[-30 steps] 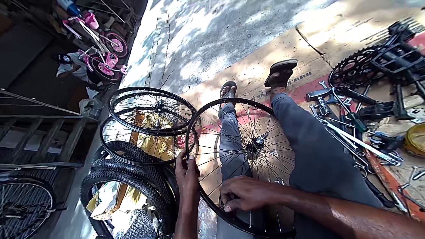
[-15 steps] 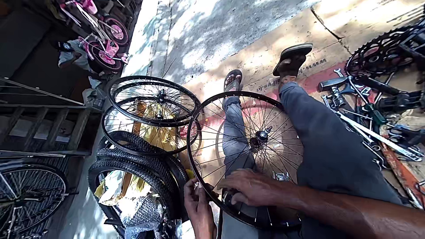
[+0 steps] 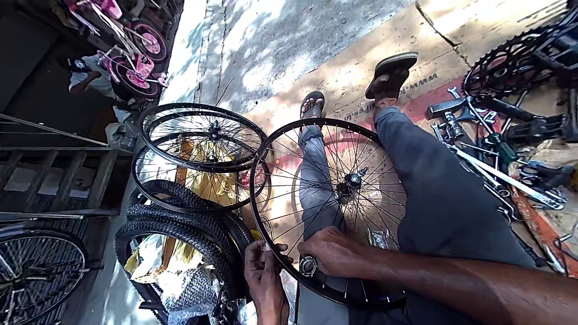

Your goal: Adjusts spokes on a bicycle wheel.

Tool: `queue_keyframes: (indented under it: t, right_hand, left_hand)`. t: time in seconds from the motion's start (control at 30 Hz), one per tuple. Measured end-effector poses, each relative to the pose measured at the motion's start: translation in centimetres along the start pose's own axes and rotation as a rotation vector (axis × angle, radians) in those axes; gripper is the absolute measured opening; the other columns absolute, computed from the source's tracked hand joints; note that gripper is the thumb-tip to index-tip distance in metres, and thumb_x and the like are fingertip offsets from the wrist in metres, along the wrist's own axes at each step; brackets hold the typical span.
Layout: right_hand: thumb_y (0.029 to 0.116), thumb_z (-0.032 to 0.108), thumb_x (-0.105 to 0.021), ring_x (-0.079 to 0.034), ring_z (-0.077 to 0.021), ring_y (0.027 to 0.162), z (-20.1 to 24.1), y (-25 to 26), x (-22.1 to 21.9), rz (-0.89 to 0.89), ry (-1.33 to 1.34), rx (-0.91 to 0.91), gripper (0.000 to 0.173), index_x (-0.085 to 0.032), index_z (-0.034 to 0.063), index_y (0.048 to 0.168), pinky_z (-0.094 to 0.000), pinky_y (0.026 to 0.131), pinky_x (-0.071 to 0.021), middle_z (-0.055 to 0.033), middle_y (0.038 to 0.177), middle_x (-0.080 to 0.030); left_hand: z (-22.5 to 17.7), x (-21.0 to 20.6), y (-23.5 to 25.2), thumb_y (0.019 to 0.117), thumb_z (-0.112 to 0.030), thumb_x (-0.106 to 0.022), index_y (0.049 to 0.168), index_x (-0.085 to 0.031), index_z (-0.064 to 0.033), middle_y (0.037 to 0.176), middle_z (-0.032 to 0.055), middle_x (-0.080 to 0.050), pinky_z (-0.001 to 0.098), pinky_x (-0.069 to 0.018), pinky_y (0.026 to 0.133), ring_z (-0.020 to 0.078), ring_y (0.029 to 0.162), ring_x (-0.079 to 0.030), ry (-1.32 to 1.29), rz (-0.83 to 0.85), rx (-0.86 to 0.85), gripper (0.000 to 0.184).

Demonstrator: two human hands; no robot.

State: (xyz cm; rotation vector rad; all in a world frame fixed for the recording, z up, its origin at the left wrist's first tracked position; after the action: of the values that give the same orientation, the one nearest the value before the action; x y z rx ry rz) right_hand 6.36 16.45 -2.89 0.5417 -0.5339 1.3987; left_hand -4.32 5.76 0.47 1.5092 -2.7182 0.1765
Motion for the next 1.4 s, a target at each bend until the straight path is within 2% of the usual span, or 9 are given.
queue_keyframes:
  t: [0.2,0.37,0.43,0.53,0.7,0.87,1.0,1.2,1.4]
  right_hand:
    - [0.0897,0.029,-0.081,-0.066,-0.0124,0.085,-1.1,-0.7,0.7,0.074,0.372,0.001,0.025,-0.072,0.0098,0.103,-0.0352,0.081,-0.0552,-0.0013,0.096,-0.07]
    - [0.0912,0.018,-0.07,-0.068,-0.0301,0.083,0.0,0.1,-0.2,0.091,0.055,-0.01,0.02,-0.067,0.0096,0.109,-0.0541,0.075,-0.0523,-0.0104,0.086,-0.069]
    - [0.0909,0.031,-0.08,-0.066,-0.0239,0.087,-0.2,-0.3,0.5,0.216,0.243,0.068,0.039,-0.065,0.0083,0.119,-0.0479,0.084,-0.0525,-0.0084,0.098,-0.07]
    - [0.0893,0.025,-0.082,-0.068,-0.0136,0.088,-1.2,-0.6,1.0,0.123,0.394,-0.004,0.027,-0.071,0.0106,0.109,-0.0372,0.084,-0.0569,-0.0019,0.101,-0.071]
    - [0.0902,0.013,-0.07,-0.068,-0.0301,0.082,-0.1,0.2,0.1,0.082,0.062,-0.038,0.018,-0.068,0.0097,0.108,-0.0543,0.076,-0.0521,-0.0106,0.086,-0.069]
    - [0.0884,0.027,-0.083,-0.066,-0.012,0.083,-1.1,-0.4,0.9,0.11,0.389,0.023,0.025,-0.072,0.0105,0.103,-0.0343,0.079,-0.0559,-0.001,0.095,-0.07]
    - [0.0897,0.01,-0.067,-0.068,-0.0294,0.081,-0.2,0.2,-0.1,0.033,0.01,-0.06,0.017,-0.068,0.0111,0.106,-0.053,0.074,-0.0533,-0.0096,0.084,-0.069]
    - [0.0885,0.03,-0.083,-0.067,-0.0113,0.082,-1.2,-0.5,0.9,0.11,0.37,0.017,0.027,-0.073,0.0116,0.105,-0.0351,0.08,-0.0553,0.0001,0.094,-0.072]
    - [0.092,0.025,-0.076,-0.066,-0.0268,0.081,-0.3,0.1,0.1,0.147,0.108,0.005,0.025,-0.068,0.0095,0.109,-0.0513,0.077,-0.0514,-0.0087,0.087,-0.069]
  left_hand:
    - [0.3,0.4,-0.1,0.1038,0.002,-0.038,0.133,-0.045,0.0006,0.085,0.0177,-0.068,0.0337,-0.0606,0.06,0.0234,0.066,-0.069,0.033,0.008,0.015,0.03]
    - [0.0,0.1,0.3,0.1062,0.001,-0.038,0.121,-0.048,0.0029,0.082,0.0194,-0.07,0.034,-0.0613,0.058,0.0246,0.064,-0.071,0.037,0.022,0.007,0.018]
    - [0.0,0.3,0.4,0.1041,0.002,-0.037,0.12,-0.048,0.0029,0.085,0.0193,-0.07,0.0335,-0.0612,0.06,0.0243,0.066,-0.071,0.03,0.056,-0.004,0.019]
    - [0.0,0.3,0.5,0.1017,0.005,-0.04,0.117,-0.05,0.0025,0.094,0.0185,-0.069,0.0332,-0.0605,0.059,0.0226,0.067,-0.069,0.034,0.029,-0.011,0.019]
    - [-0.9,0.1,0.5,0.1035,0.003,-0.041,0.128,-0.049,0.0033,0.102,0.0222,-0.07,0.0365,-0.0614,0.058,0.0274,0.069,-0.071,0.14,0.019,-0.024,0.026]
    - [-0.5,1.5,1.0,0.1016,0.004,-0.047,0.116,-0.056,0.0077,0.092,0.0212,-0.071,0.034,-0.0598,0.054,0.0259,0.066,-0.071,0.207,0.067,-0.106,0.018]
    - [-1.5,0.4,0.9,0.0949,0.007,-0.047,0.11,-0.053,0.0055,0.088,0.0178,-0.07,0.0286,-0.0561,0.052,0.0212,0.065,-0.068,0.219,0.118,-0.143,0.017]
    - [-0.4,1.4,0.9,0.101,0.003,-0.047,0.119,-0.055,0.0066,0.093,0.0213,-0.07,0.0328,-0.0588,0.056,0.0252,0.068,-0.069,0.196,0.079,-0.069,0.02]
    - [-1.2,0.2,0.7,0.0935,0.006,-0.046,0.119,-0.05,0.0054,0.089,0.0166,-0.069,0.0285,-0.0549,0.055,0.0207,0.068,-0.067,0.22,0.101,-0.111,0.025]
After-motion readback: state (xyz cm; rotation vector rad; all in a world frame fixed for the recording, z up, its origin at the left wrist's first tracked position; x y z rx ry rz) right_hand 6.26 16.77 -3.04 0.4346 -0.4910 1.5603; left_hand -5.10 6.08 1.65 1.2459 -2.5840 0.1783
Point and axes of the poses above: each hand's wrist, its own y-axis towards the middle knuckle, its own x-axis out of the back of the hand, z = x × y, the point moved 8 cm from there along y, towards the middle knuckle
